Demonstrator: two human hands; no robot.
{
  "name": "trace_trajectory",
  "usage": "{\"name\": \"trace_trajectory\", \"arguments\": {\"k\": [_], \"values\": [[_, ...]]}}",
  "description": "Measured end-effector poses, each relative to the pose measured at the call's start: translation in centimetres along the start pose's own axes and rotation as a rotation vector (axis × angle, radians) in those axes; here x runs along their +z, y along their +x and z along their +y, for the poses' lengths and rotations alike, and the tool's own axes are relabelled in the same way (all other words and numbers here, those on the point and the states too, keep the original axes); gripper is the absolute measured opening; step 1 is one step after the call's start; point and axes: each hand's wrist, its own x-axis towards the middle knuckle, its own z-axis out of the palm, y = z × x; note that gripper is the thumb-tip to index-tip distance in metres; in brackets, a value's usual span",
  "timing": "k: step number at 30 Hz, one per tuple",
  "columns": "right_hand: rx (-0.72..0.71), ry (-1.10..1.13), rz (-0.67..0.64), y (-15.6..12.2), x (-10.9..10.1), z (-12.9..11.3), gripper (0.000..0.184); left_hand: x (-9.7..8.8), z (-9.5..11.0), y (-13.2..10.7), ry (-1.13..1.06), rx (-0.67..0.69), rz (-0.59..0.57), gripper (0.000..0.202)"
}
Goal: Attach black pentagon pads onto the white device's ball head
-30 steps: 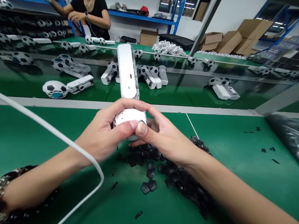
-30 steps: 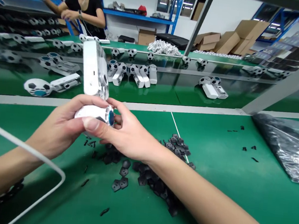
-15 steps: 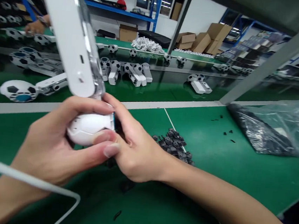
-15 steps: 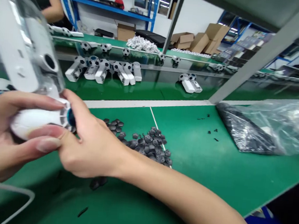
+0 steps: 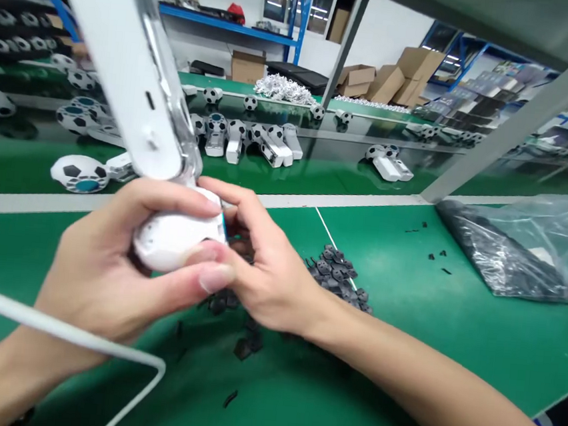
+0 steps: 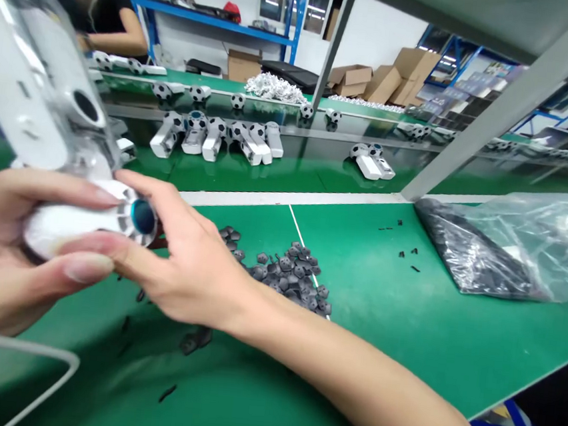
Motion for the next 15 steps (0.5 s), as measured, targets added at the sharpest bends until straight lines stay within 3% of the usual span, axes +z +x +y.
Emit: {"name": "trace_trajectory", "arguments": {"k": [4, 7, 9, 12, 15], "values": [[0.148, -0.042, -0.141, 2.0, -3.8, 0.4, 0.046, -0.2, -1.4, 1.3, -0.262, -0.167, -0.019, 0.059], [0.321, -0.48, -0.081, 2.9, -7.4, 2.0, 0.023, 0.1, -2.3, 1.8, -0.446, -0.419, -0.042, 0.115], [0.48, -0.757, -0.132, 2.9, -8.7, 3.2, 0.016, 0.6, -2.4, 1.8, -0.512, -0.593, -0.091, 0.13], [0.605, -0.865, -0.22, 2.7, -8.7, 4.1, 0.022, 1.4, -2.0, 1.6, -0.587, -0.801, -0.132, 0.102], [0.587, -0.882, -0.266, 2.4, -7.4, 4.1, 0.025, 1.9, -1.9, 1.4, -0.653, -0.873, -0.164, 0.075]]}}
